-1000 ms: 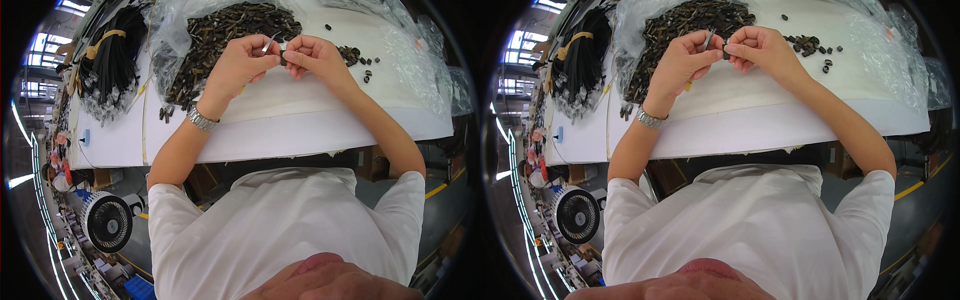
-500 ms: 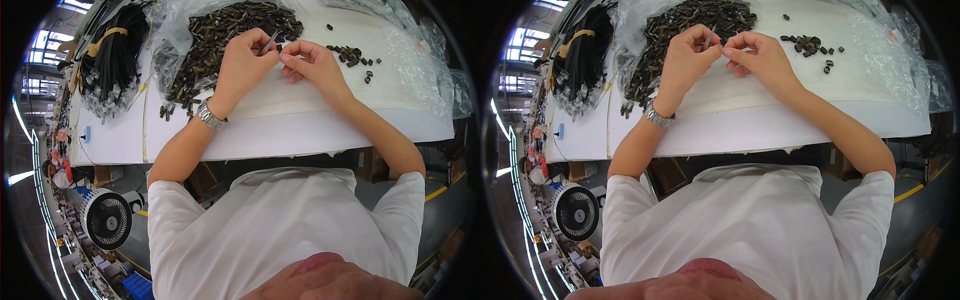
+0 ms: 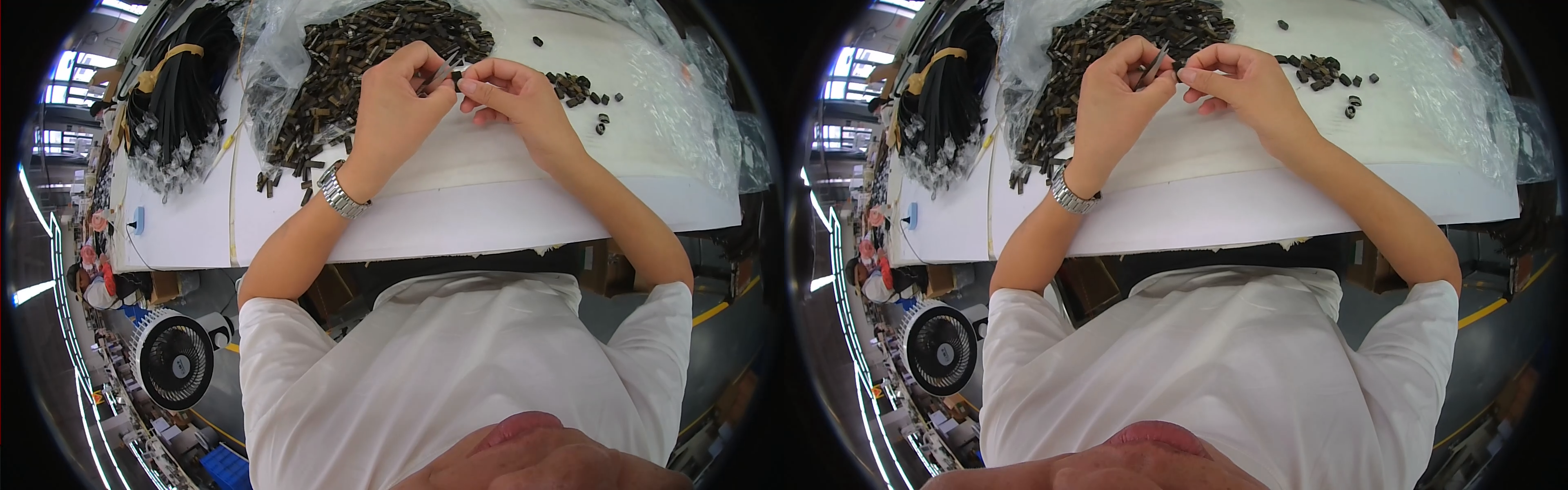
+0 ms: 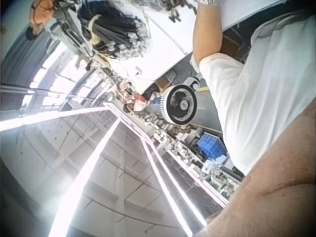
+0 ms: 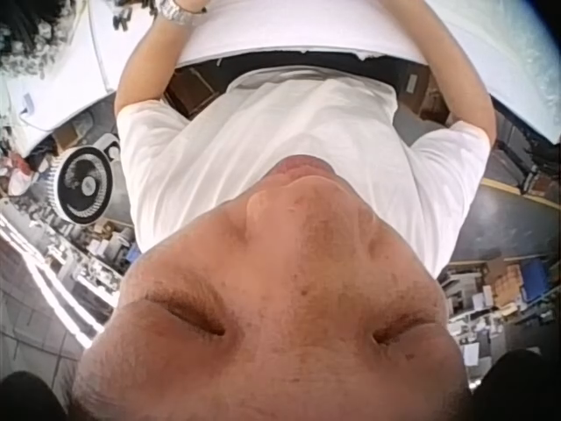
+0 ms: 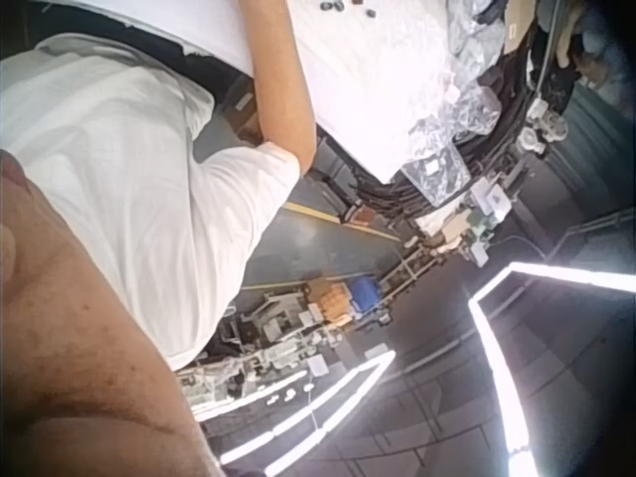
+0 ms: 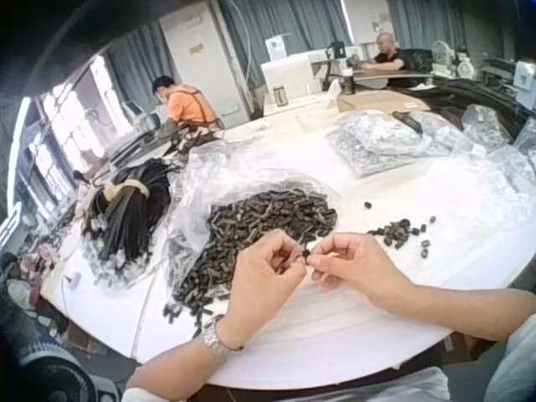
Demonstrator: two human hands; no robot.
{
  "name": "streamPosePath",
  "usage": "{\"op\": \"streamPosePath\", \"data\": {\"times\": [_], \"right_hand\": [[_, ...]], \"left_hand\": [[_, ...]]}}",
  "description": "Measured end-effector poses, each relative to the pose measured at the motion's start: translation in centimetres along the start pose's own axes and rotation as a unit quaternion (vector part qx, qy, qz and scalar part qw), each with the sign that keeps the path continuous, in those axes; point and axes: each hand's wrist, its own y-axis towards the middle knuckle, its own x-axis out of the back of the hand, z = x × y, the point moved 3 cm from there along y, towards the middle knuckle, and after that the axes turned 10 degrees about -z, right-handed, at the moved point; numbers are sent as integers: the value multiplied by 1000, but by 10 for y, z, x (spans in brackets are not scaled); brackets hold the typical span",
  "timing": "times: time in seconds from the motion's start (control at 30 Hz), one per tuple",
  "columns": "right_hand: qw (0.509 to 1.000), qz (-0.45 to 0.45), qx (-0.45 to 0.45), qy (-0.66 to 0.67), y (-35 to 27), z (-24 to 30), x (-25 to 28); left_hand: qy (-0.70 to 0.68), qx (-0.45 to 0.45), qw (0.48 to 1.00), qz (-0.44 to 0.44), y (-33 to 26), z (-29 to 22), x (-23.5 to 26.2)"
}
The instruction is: Assembling or inspecting small metal buckles and hardware components.
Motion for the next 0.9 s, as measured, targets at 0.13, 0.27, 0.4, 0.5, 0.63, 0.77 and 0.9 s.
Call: {"op": "streamPosePath", "data": {"times": [0.13,0.27,0.4,0.5,0.63,0.77,0.9], "right_hand": [[994,-9,-79,78,-4,-1,-4],[985,23,-124,115,3,-7,3],[974,65,-165,139,5,-6,9],[980,76,-154,96,1,-4,5],[967,64,-191,156,4,-5,4],[957,77,-208,188,4,-10,9],[967,87,-188,148,6,-10,13]], "left_hand": [[15,-37,999,-22,-2,0,-1],[29,-105,994,-22,-4,-4,-2],[38,-119,992,-5,-6,-9,0],[88,-162,983,-11,-9,-4,-4],[140,-250,958,-13,-10,-8,-2],[144,-276,950,-12,-10,-7,-3],[82,-199,977,2,-5,-2,-1]]}}
